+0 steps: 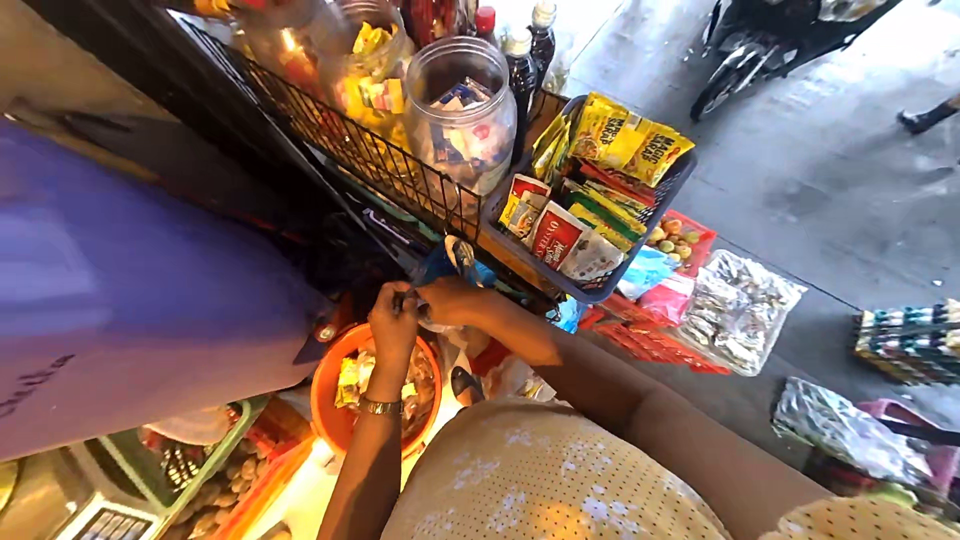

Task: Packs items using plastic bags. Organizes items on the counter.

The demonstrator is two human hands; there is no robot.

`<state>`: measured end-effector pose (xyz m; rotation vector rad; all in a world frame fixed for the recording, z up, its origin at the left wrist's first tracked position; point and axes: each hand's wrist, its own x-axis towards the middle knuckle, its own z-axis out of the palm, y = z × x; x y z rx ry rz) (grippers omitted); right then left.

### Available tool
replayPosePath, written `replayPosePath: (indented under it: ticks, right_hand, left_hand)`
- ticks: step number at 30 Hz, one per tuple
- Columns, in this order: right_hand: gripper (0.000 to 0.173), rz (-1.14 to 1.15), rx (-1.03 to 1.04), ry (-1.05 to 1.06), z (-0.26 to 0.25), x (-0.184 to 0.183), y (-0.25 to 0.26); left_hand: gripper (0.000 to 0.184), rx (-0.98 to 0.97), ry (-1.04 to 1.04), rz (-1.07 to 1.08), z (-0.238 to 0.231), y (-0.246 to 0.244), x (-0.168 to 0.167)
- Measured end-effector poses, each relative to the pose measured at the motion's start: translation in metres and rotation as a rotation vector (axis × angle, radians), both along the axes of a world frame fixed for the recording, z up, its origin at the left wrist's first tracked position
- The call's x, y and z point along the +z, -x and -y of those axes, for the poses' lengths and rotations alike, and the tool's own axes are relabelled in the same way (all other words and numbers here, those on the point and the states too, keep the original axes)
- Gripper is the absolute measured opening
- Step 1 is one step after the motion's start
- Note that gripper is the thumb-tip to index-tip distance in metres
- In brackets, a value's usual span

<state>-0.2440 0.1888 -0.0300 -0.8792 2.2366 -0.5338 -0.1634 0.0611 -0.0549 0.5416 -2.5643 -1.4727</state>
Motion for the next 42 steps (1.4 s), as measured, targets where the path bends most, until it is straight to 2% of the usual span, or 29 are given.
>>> replayPosePath:
  ticks: [3, 5, 7, 9, 11, 12, 14, 16, 18, 21, 24, 26, 32, 35, 39, 42]
  right_hand:
    - [0.024, -0.01, -0.007, 0.057, -0.012, -0.008, -0.005]
    - [0.026, -0.007, 0.002, 0.173, -0.03, 0.001, -0.014]
    - [0.03, -0.063, -0.016, 0.376, -0.059, 0.025, -0.027]
    - [0.023, -0.267, -0.114, 0.677, -0.095, 0.053, -0.039]
    - [0.022, -0.536, -0.256, 0.793, -0.135, 0.082, -0.04]
    - [0.022, -0.667, -0.339, 0.786, -0.155, 0.092, -0.037]
    - [0.023, -0.847, -0.538, 0.59, -0.187, 0.106, -0.029]
    - [0.036, -0.816, -0.637, 0.306, -0.207, 0.105, -0.022]
    - [0.046, -0.704, -0.652, 0.173, -0.209, 0.092, -0.019]
    - [0.053, -0.74, -0.641, 0.16, -0.198, 0.066, -0.02]
    - [0.04, -0.751, -0.644, 0.172, -0.19, 0.06, -0.02]
    - [0.038, -0.709, -0.619, 0.147, -0.189, 0.065, -0.019]
    - [0.036, -0.694, -0.591, 0.17, -0.2, 0.064, -0.022]
    - [0.032, -0.689, -0.612, 0.235, -0.206, 0.059, -0.024]
    - [0.03, -0.697, -0.645, 0.331, -0.218, 0.054, -0.022]
    - [0.03, -0.673, -0.63, 0.286, -0.216, 0.058, -0.024]
  left_hand:
    - [0.031, -0.105, -0.055, 0.179, 0.007, 0.0, -0.014]
    - [0.044, -0.114, -0.158, 0.147, 0.007, -0.008, -0.014]
    - [0.054, -0.08, -0.206, 0.067, 0.009, -0.017, -0.006]
    - [0.056, -0.022, -0.117, -0.061, 0.011, -0.025, 0.004]
    - [0.05, 0.003, -0.033, -0.17, 0.011, -0.027, 0.018]
    - [0.045, -0.008, -0.014, -0.198, 0.008, -0.026, 0.026]
    - [0.036, -0.053, 0.0, -0.219, -0.003, -0.02, 0.043]
    - [0.033, -0.123, -0.001, -0.228, -0.023, -0.011, 0.056]
    - [0.034, -0.238, 0.031, -0.247, -0.048, -0.001, 0.064]
    - [0.041, -0.385, 0.15, -0.259, -0.095, 0.017, 0.071]
    - [0.063, -0.437, 0.193, -0.195, -0.132, 0.044, 0.073]
    - [0.072, -0.443, 0.185, -0.163, -0.147, 0.06, 0.076]
    - [0.059, -0.488, 0.375, -0.194, -0.165, 0.068, 0.079]
    - [0.055, -0.463, 0.251, -0.239, -0.165, 0.068, 0.079]
    - [0.031, -0.459, 0.023, -0.29, -0.157, 0.073, 0.101]
    - [0.039, -0.44, -0.06, -0.193, -0.15, 0.071, 0.111]
